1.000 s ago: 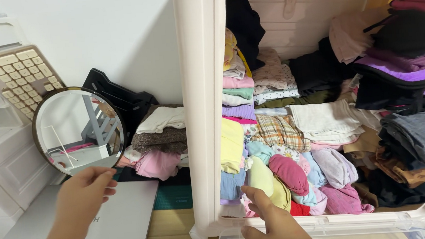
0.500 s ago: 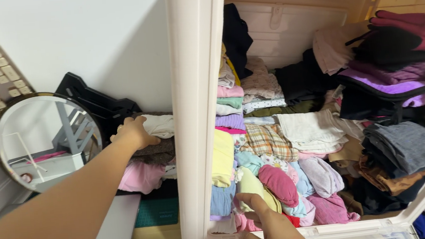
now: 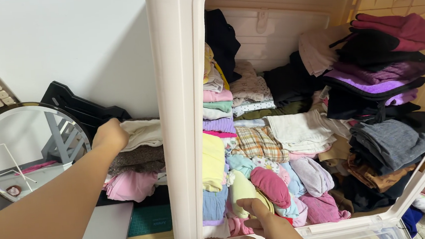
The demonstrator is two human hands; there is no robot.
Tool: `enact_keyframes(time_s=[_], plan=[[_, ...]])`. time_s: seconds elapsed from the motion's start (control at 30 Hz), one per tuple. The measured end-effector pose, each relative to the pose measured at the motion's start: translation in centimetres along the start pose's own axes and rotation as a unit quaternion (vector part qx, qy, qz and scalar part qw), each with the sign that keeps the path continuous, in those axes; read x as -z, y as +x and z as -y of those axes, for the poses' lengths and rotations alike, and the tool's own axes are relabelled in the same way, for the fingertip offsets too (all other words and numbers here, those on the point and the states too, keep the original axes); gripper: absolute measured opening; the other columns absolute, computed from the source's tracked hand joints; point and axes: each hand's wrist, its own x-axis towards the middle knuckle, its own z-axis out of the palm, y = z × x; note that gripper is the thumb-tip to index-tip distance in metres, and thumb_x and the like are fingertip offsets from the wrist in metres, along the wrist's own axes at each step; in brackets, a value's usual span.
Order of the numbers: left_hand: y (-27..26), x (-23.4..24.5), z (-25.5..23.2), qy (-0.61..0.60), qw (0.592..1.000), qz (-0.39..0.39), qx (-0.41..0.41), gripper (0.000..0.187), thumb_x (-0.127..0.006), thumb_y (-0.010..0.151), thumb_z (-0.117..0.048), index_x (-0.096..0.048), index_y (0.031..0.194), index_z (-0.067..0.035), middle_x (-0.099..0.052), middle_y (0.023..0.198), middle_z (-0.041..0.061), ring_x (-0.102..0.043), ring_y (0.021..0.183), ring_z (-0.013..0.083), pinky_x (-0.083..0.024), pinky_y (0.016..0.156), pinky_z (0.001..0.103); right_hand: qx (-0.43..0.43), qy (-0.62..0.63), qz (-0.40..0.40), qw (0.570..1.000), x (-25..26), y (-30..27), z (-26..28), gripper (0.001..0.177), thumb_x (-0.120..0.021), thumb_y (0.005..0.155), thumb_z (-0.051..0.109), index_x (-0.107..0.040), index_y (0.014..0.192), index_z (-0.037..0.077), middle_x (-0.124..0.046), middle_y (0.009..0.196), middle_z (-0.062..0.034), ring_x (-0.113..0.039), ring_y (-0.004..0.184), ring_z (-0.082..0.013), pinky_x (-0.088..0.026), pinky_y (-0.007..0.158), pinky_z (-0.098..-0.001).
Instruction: The person folds various garments by hand and places them into a white storage cabinet. Items include shirts, pants, and small fabric pieces. The person repeatedly picks up garments, folds them, and stacks them inside the cabinet.
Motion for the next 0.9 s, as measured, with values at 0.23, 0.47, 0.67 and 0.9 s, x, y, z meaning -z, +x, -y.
enact_keyframes(time_s=[0.23, 0.47, 0.67, 0.9], plan=[[0.7, 2.1, -0.6, -0.064, 0.996, -0.059, -0.031, 0.042, -0.058, 0.094, -0.024, -0.065, 0.13, -0.004, -0.068, 0.126, 0.028, -0.064, 0.119, 0.0445, -0.051, 0.1, 0.05, 0.016, 0.011, 0.012, 1.0, 0.4, -0.7, 0.1, 0.076, -0.074, 0.08, 0.016, -0.046, 0.15, 0.023, -0.058, 0.137, -0.0091, -0.06, 0.131, -0.0228, -0.05, 0.114, -0.0362], [3.0, -2.0, 1.8, -0.108, 0.993, 0.022, 0.044, 0.044, -0.067, 0.095, -0.041, -0.079, 0.122, -0.008, -0.069, 0.126, 0.026, -0.066, 0.116, 0.0426, -0.052, 0.098, 0.048, 0.016, -0.025, 0.01, 1.0, 1.0, -1.2, 0.1, 0.076, -0.075, 0.078, 0.021, -0.048, 0.149, 0.024, -0.068, 0.129, -0.0138, -0.064, 0.127, -0.0236, -0.053, 0.111, -0.0354], [5.4, -3.5, 3.0, -0.092, 0.975, 0.074, 0.189, 0.062, -0.092, 0.074, -0.03, -0.073, 0.116, 0.011, -0.072, 0.116, 0.032, -0.074, 0.106, 0.0411, -0.058, 0.085, 0.046, 0.015, -0.009, -0.003, 1.0, 1.6, -1.5, 0.1, 0.075, -0.075, 0.079, 0.02, -0.048, 0.148, 0.025, -0.069, 0.132, -0.0119, -0.064, 0.127, -0.0241, -0.053, 0.108, -0.0367], [1.0, -0.3, -1.3, -0.378, 0.916, -0.033, 0.13, 0.051, -0.082, 0.074, -0.014, -0.068, 0.118, 0.008, -0.067, 0.114, 0.021, -0.064, 0.098, 0.0267, -0.05, 0.081, 0.037, -0.044, 0.043, 0.007, 0.998, 1.7, -2.0, 0.4, 0.071, -0.076, 0.082, 0.019, -0.05, 0.148, 0.026, -0.062, 0.134, -0.0113, -0.064, 0.125, -0.0244, -0.057, 0.104, -0.0364]])
